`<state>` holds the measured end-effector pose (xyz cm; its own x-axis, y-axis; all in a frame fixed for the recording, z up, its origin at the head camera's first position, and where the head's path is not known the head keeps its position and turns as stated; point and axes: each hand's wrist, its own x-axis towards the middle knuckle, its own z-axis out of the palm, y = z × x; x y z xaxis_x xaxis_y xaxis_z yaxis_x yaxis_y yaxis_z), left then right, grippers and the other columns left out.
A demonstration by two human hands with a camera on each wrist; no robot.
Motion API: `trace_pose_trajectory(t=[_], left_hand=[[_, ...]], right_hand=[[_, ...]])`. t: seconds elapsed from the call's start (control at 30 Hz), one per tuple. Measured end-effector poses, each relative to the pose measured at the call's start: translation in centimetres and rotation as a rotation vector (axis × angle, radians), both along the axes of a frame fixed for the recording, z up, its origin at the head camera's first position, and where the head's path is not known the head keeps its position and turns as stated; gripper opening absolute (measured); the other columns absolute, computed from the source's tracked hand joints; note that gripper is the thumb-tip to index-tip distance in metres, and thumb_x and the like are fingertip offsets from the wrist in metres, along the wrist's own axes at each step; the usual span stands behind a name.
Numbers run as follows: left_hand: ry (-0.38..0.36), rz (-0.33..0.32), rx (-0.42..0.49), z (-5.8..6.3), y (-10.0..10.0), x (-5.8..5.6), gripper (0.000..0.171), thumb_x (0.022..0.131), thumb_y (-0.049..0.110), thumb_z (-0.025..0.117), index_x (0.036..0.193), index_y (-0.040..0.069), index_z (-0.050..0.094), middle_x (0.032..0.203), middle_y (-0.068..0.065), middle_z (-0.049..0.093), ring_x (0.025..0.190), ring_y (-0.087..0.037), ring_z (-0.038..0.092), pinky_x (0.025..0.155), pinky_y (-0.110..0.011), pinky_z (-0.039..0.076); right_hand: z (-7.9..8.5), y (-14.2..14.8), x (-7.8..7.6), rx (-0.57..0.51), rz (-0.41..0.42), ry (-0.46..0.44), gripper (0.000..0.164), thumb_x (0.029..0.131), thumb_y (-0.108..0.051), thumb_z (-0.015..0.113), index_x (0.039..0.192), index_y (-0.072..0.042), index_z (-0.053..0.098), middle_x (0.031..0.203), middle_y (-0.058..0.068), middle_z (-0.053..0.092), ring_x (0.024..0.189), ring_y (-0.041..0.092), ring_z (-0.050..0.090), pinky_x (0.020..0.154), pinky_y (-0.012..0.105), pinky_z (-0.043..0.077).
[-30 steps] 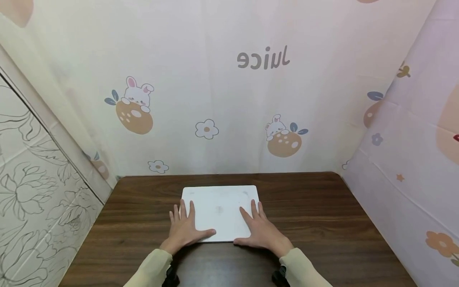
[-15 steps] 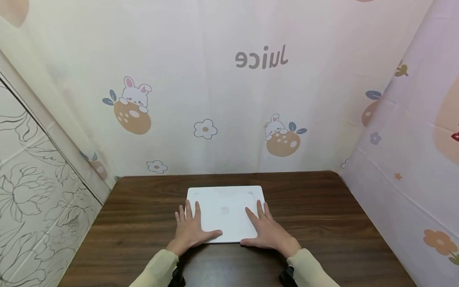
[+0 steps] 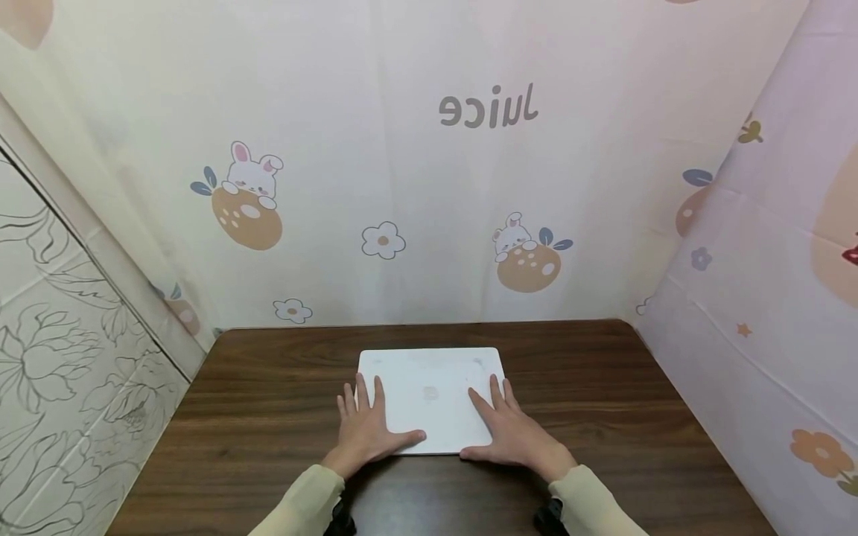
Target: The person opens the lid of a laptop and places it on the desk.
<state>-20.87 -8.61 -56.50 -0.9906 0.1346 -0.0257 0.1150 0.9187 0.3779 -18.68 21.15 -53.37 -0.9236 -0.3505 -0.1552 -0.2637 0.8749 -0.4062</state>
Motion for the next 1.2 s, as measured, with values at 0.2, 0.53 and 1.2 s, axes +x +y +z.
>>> trace_pose_trajectory(t=[0.2, 0.53, 1.2], left_hand=[[0.008, -0.002, 0.005, -0.2, 0.7, 0.1, 0.147, 0.060, 0.099, 0.061, 0.164, 0.002, 0.021, 0.169, -0.032, 0.003, 0.154, -0.058, 0.005, 0.124, -0.068, 0.006], [0.002, 0.002, 0.024, -0.2, 1.3, 0.2, 0.147, 0.060, 0.099, 0.060, 0.164, 0.004, 0.019, 0.170, -0.031, 0.001, 0.155, -0.056, 0.001, 0.124, -0.067, 0.004], [-0.029, 0.019, 0.032, -0.3, 1.7, 1.1, 0.146, 0.061, 0.099, 0.059, 0.165, 0.006, 0.018, 0.171, -0.028, -0.001, 0.155, -0.055, 0.000, 0.123, -0.069, 0.001]], right_hand=[[-0.3, 0.8, 0.1, 0.014, -0.012, -0.001, 0.111, 0.079, -0.081, 0.068, 0.164, -0.022, 0.029, 0.171, 0.027, 0.000, 0.155, 0.054, 0.000, 0.100, 0.065, 0.049], [-0.4, 1.4, 0.1, 0.017, -0.011, -0.005, 0.112, 0.079, -0.083, 0.065, 0.164, -0.022, 0.028, 0.170, 0.027, -0.003, 0.156, 0.053, -0.004, 0.103, 0.065, 0.048], [-0.7, 1.8, 0.8, 0.010, -0.002, 0.014, 0.110, 0.080, -0.082, 0.064, 0.164, -0.021, 0.029, 0.170, 0.029, 0.000, 0.156, 0.053, -0.001, 0.103, 0.068, 0.046]])
